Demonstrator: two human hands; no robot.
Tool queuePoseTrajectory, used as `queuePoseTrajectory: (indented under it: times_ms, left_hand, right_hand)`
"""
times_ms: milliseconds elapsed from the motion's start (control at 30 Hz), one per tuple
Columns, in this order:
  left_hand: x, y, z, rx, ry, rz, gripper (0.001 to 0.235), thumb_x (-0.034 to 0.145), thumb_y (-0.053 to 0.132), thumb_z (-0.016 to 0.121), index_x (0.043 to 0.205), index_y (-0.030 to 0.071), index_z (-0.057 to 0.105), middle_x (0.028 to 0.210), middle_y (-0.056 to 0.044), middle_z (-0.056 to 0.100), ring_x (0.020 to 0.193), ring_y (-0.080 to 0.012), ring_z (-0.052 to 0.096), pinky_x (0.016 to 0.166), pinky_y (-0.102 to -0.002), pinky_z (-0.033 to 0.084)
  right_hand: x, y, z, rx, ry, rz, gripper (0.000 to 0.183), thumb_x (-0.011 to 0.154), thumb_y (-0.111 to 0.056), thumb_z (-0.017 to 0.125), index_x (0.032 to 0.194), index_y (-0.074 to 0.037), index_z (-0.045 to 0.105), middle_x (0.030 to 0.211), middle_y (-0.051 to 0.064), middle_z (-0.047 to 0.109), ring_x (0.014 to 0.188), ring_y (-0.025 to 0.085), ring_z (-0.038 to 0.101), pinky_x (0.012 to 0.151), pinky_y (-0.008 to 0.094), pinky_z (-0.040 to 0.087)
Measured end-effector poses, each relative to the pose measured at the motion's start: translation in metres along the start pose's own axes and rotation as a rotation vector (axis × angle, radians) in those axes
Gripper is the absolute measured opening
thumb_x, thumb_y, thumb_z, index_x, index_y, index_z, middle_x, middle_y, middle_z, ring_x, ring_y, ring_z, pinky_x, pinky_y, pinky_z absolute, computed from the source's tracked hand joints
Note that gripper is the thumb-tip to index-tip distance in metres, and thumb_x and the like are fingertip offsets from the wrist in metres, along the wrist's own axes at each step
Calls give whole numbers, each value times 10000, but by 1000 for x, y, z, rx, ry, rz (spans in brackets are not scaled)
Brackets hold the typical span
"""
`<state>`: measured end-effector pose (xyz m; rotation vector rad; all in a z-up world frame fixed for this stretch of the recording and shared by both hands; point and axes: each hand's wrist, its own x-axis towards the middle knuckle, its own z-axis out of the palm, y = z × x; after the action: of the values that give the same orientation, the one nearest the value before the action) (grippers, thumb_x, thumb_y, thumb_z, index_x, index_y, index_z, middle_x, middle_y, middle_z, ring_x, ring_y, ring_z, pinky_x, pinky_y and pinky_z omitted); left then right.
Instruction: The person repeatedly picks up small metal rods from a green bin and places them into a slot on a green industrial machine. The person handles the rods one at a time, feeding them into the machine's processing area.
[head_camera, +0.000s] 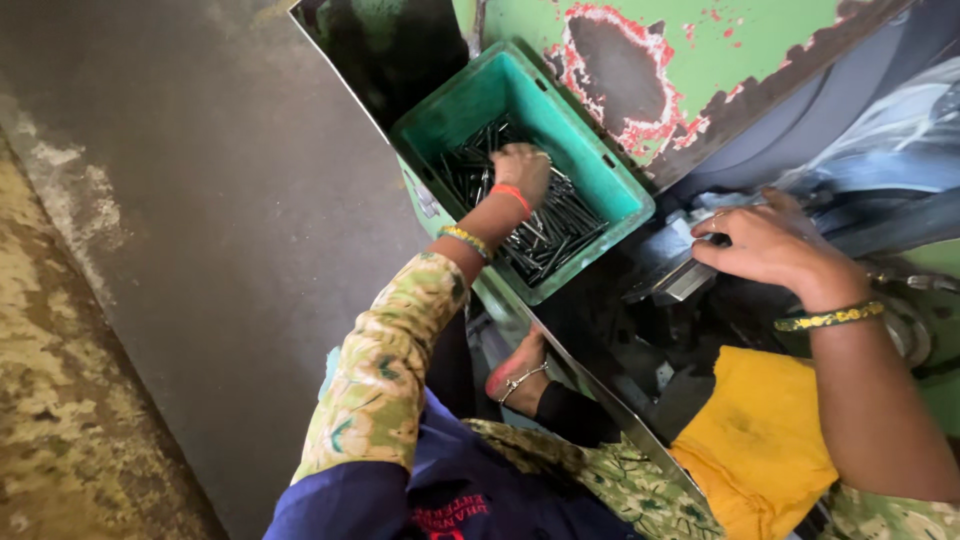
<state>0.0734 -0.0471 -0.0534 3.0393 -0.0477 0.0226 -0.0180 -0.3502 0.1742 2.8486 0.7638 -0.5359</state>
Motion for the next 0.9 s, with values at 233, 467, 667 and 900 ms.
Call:
queuePoseTrajectory:
  times_ms: [233, 467, 667, 900]
  left_hand:
    - [20, 3, 64, 27, -94, 28, 280, 956, 257, 585, 1128, 124, 762, 1166, -128, 737, 1099, -347, 706, 949, -599, 519]
    - [-29, 21, 44, -36, -194, 428, 232, 936, 178, 583, 1021, 136, 795, 1082, -122, 747, 1007, -337, 733, 764, -469, 608]
    - [-72, 24, -6, -174, 2, 653, 134, 909, 125, 609, 933, 82, 734, 946, -159, 740, 890, -349, 744, 723, -458, 599]
    - [-114, 19, -73, -802, 133, 535, 196, 867, 109, 658, 1053, 56, 696, 1091, -193, 664, 955, -406, 679, 803, -475, 557]
  right_hand:
    - [2, 3, 1, -37, 2, -13, 431, 868, -495, 616, 1156, -224, 787, 1224, 42, 749, 1219, 219, 649, 1208, 457, 306]
    - [5, 7, 2, -69, 20, 17, 416, 862, -488, 615, 1134, -232, 799, 1233, 43, 744, 1206, 220, 658, 1266, 500, 219]
    - [6, 12, 6, -33, 44, -2, 419, 876, -494, 612, 1123, -213, 801, 1215, 67, 751, 1227, 230, 651, 1275, 496, 224]
    - [8, 18, 7, -49, 78, 3, 371, 859, -439, 623, 1095, -223, 810, 1218, 47, 755, 1249, 245, 631, 1247, 506, 239]
